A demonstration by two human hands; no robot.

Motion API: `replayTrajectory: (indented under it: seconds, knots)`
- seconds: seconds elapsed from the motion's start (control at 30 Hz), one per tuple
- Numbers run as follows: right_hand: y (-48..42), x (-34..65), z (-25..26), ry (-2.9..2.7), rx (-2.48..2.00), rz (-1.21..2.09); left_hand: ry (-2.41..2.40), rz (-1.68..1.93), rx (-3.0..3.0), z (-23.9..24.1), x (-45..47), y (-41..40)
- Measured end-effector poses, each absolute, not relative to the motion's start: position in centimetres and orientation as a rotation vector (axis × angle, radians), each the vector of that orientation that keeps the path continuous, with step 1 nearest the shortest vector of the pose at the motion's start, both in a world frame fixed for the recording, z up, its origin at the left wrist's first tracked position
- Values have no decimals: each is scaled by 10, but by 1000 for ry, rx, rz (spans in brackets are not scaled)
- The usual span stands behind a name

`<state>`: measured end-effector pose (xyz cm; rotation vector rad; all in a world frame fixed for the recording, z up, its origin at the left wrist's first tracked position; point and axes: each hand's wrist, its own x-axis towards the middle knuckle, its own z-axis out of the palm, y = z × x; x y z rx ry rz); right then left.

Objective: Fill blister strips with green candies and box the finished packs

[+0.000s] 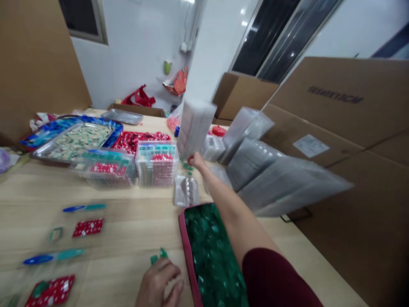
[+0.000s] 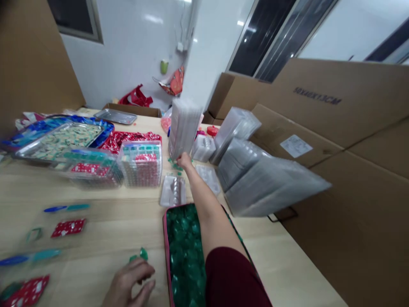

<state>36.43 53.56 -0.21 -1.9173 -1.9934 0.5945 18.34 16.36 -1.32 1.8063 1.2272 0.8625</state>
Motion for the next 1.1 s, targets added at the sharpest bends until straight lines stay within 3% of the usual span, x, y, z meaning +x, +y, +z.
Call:
replayTrajectory:
  seconds: [0.33, 0.57, 0.73, 1.1]
  knots:
    - [475, 376, 46, -2011, -1930, 570, 1270, 849, 1846, 6, 186, 158]
    - [303, 402, 90, -2365, -1435, 928, 1352, 861, 1856, 11, 210, 183]
    - [206, 425, 84, -2800, -1167, 541, 1384, 862, 1937, 10, 230, 192]
    - [199, 414, 81, -2633, -1271, 302, 1369, 986, 1834, 7, 237, 187]
